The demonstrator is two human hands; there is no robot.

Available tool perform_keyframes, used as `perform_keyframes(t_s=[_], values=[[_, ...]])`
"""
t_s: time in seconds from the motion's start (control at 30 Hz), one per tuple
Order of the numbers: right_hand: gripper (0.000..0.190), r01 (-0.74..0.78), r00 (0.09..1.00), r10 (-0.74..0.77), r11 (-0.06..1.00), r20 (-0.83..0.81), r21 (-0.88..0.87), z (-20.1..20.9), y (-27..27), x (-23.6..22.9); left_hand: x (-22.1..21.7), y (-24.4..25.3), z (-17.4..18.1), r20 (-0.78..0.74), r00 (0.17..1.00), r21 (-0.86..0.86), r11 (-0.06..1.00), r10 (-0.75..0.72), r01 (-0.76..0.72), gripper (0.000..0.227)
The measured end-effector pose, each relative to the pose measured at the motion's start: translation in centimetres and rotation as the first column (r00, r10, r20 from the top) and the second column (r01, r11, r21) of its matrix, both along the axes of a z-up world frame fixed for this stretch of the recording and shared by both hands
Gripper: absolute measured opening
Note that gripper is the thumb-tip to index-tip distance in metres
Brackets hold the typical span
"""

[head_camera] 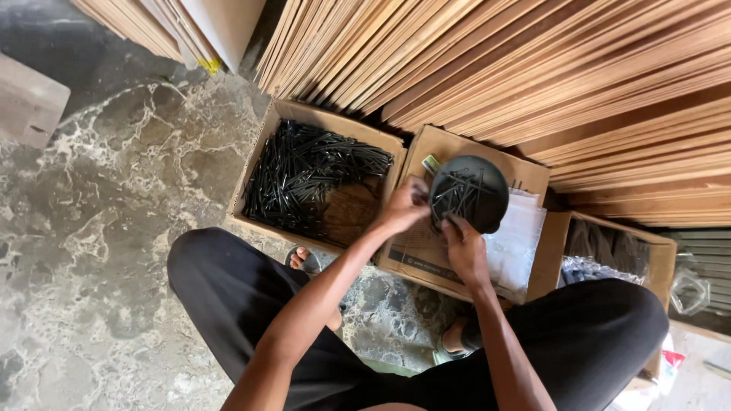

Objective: The person sits on a stool and transfers black plastic fasteners from a cardboard box into a black bowl. They then pick up a clear plastic bag and place fasteners into it.

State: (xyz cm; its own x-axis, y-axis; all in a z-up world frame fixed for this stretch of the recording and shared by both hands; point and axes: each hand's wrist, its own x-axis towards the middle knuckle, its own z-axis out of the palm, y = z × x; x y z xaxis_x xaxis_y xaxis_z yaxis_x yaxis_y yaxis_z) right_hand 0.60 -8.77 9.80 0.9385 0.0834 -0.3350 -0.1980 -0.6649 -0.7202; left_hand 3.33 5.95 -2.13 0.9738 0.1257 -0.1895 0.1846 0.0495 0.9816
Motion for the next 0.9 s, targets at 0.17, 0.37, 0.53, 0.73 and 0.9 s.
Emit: perform_keyframes(t_s=[0.17,0.37,0.53,0.73,0.9], values=[[0.023,0.208,0.977,-0.213,0.966,0.015,0.153,-4.8,-1.7,1.0,-2.0,-3.3,6.5,0.027,0.963,0.132,0.956,-0.268,0.263,0.046],[0.017,0.326,0.938,-0.346,0.906,0.029,0.271,-8.3,-3.7,2.1,-1.2,-1.4,4.4,0.046,0.978,0.315,0.932,-0.201,0.177,0.028],[0.033,0.415,0.909,-0.403,0.856,-0.103,0.309,-8.5,-4.1,2.7,-2.0,5.4,-4.7,-0.175,0.984,0.486,0.87,0.002,0.085,0.033],[0.031,0.168,0.981,-0.159,0.982,-0.109,0.082,-5.4,-1.2,1.1,-6.4,10.4,-22.4,-0.596,0.798,0.47,0.846,0.094,0.252,0.026],[0.026,-0.108,0.978,0.122,0.99,-0.17,0.09,-5.7,0.2,0.3,-7.6,10.9,-21.7,-0.684,0.703,0.581,0.729,0.196,0.362,0.017]])
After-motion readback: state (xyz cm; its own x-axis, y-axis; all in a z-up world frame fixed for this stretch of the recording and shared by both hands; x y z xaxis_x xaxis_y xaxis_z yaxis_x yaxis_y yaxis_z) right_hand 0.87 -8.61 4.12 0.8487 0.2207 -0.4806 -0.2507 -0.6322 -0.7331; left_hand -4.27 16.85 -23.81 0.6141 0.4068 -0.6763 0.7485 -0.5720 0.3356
